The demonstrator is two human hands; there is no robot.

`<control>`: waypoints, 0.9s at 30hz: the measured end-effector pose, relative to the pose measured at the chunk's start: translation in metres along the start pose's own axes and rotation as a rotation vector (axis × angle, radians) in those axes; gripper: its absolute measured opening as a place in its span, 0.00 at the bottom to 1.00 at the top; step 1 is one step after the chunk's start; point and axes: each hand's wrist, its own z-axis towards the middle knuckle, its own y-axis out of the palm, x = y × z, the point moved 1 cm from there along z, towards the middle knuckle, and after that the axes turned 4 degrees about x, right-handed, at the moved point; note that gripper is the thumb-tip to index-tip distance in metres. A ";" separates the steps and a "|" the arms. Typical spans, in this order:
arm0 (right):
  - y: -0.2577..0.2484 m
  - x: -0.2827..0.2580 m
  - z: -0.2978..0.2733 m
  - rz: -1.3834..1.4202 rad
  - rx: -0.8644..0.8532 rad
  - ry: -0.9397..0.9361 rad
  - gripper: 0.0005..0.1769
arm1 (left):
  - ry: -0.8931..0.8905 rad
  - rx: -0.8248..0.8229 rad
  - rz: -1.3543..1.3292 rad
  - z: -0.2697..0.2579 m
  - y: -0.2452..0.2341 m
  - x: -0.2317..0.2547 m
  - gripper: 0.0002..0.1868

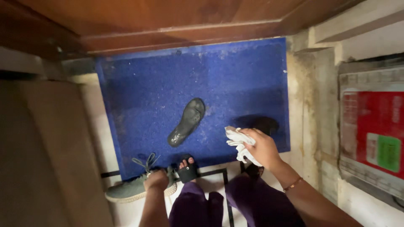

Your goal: The person wipes a pair of green sneakers and a pair of black flip-flops with a white cloth. They pick up each shoe from a shelf or the floor, wipe it thoroughly, and place it back on the shelf.

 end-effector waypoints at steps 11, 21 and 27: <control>0.037 0.047 0.020 0.038 0.027 0.063 0.25 | -0.038 0.148 0.194 0.084 0.130 0.023 0.21; 0.040 0.062 0.005 0.020 -0.016 0.141 0.25 | -0.119 0.013 0.263 0.086 0.117 0.012 0.18; 0.017 0.036 0.011 0.108 0.080 -0.028 0.23 | -0.209 -0.063 0.147 0.045 0.062 -0.003 0.22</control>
